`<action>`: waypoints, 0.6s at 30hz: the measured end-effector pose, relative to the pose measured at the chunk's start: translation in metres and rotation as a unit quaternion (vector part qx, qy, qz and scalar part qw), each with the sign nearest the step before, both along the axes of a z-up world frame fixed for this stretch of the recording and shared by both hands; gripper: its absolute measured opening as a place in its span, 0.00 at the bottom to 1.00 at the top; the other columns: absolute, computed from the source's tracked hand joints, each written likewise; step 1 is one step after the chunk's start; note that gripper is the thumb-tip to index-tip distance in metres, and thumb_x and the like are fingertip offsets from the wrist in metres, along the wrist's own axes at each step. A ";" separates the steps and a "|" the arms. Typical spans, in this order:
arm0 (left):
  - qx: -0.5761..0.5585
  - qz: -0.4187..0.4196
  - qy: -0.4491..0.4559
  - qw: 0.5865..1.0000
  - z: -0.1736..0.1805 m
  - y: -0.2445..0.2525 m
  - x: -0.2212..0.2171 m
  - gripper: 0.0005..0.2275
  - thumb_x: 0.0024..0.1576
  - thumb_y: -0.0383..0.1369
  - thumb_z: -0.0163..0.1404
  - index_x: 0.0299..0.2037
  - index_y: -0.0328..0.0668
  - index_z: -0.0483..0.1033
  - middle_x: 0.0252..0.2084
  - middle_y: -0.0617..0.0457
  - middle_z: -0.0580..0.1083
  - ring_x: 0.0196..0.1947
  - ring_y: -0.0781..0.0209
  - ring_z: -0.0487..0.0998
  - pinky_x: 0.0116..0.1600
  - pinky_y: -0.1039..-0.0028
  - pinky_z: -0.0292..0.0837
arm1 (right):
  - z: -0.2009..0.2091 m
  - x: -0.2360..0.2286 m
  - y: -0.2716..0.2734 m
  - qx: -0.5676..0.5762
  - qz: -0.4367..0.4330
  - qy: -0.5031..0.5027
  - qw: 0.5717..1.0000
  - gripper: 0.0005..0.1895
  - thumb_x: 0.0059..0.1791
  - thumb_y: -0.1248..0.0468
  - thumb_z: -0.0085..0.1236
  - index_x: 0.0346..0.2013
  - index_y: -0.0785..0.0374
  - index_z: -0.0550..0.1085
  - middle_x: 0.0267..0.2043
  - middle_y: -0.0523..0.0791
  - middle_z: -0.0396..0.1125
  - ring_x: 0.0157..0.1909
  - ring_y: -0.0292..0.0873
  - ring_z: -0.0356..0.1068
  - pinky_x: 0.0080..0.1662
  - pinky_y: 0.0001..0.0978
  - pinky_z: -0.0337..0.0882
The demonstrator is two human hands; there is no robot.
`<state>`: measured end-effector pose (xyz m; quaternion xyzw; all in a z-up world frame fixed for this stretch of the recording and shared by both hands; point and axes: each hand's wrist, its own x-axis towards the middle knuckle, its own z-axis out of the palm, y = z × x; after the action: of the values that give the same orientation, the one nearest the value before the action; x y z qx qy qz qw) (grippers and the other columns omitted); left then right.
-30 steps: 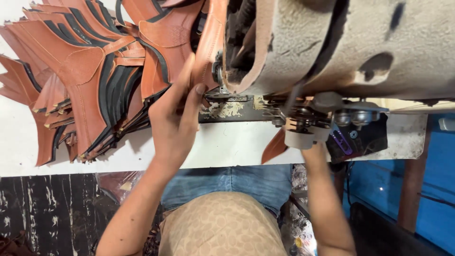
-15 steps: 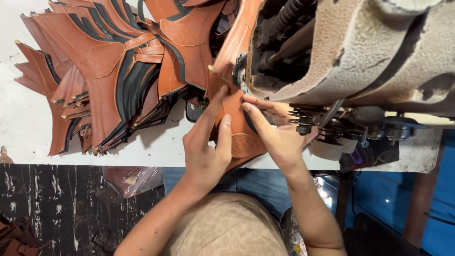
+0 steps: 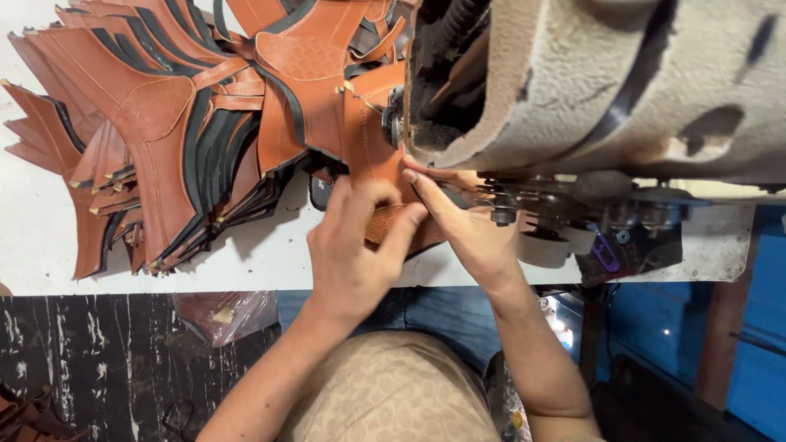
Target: Trimming and stitching leather shoe components using a specialized sewing machine.
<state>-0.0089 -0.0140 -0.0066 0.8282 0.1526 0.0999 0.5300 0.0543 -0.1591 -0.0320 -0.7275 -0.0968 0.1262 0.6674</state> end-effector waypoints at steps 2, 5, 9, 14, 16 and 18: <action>0.027 -0.012 0.007 1.000 -0.008 -0.004 -0.013 0.10 0.58 0.29 0.62 0.41 0.40 0.72 0.36 0.49 0.72 0.28 0.56 0.76 0.34 0.69 0.71 | -0.002 -0.002 -0.001 0.016 -0.003 0.014 1.000 0.11 0.54 0.78 0.57 0.51 0.74 0.78 0.52 0.50 0.75 0.53 0.38 0.75 0.59 0.28 0.76; 0.081 -0.019 0.000 0.997 -0.009 -0.004 -0.023 0.09 0.57 0.28 0.61 0.37 0.42 0.71 0.37 0.49 0.70 0.30 0.55 0.74 0.36 0.67 0.68 | -0.002 -0.002 -0.001 0.036 -0.004 0.018 0.999 0.11 0.54 0.78 0.57 0.51 0.74 0.77 0.53 0.50 0.75 0.53 0.38 0.75 0.59 0.28 0.76; 0.156 -0.029 -0.079 0.984 -0.009 0.004 -0.026 0.14 0.56 0.21 0.55 0.52 0.40 0.75 0.42 0.49 0.72 0.39 0.52 0.73 0.45 0.64 0.65 | -0.003 0.000 -0.002 0.024 0.003 0.004 1.000 0.11 0.54 0.77 0.57 0.51 0.74 0.77 0.53 0.49 0.75 0.53 0.37 0.75 0.58 0.27 0.77; 0.154 -0.057 -0.098 0.982 -0.001 0.027 -0.009 0.14 0.58 0.21 0.55 0.54 0.39 0.75 0.45 0.49 0.74 0.39 0.54 0.73 0.45 0.65 0.62 | -0.004 -0.001 -0.005 0.010 0.001 0.027 1.000 0.12 0.54 0.76 0.57 0.53 0.74 0.77 0.52 0.49 0.75 0.49 0.37 0.75 0.52 0.26 0.76; 0.155 -0.076 -0.113 0.978 0.006 0.039 0.002 0.15 0.57 0.22 0.54 0.54 0.39 0.74 0.47 0.49 0.74 0.41 0.53 0.73 0.46 0.65 0.62 | -0.003 0.000 -0.005 -0.009 -0.004 0.044 0.999 0.13 0.54 0.75 0.58 0.54 0.74 0.78 0.51 0.49 0.75 0.45 0.36 0.73 0.47 0.26 0.74; 0.178 -0.123 -0.118 0.969 0.008 0.051 0.013 0.18 0.53 0.22 0.53 0.55 0.39 0.74 0.46 0.48 0.73 0.42 0.51 0.73 0.47 0.64 0.62 | -0.005 -0.001 -0.007 -0.031 0.000 0.042 0.999 0.13 0.55 0.74 0.58 0.54 0.74 0.78 0.50 0.48 0.75 0.44 0.36 0.73 0.44 0.25 0.74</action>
<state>0.0041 0.0372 0.0009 0.9041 -0.0342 0.1565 0.3961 0.0533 -0.1656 -0.0366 -0.7418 -0.0643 0.1598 0.6481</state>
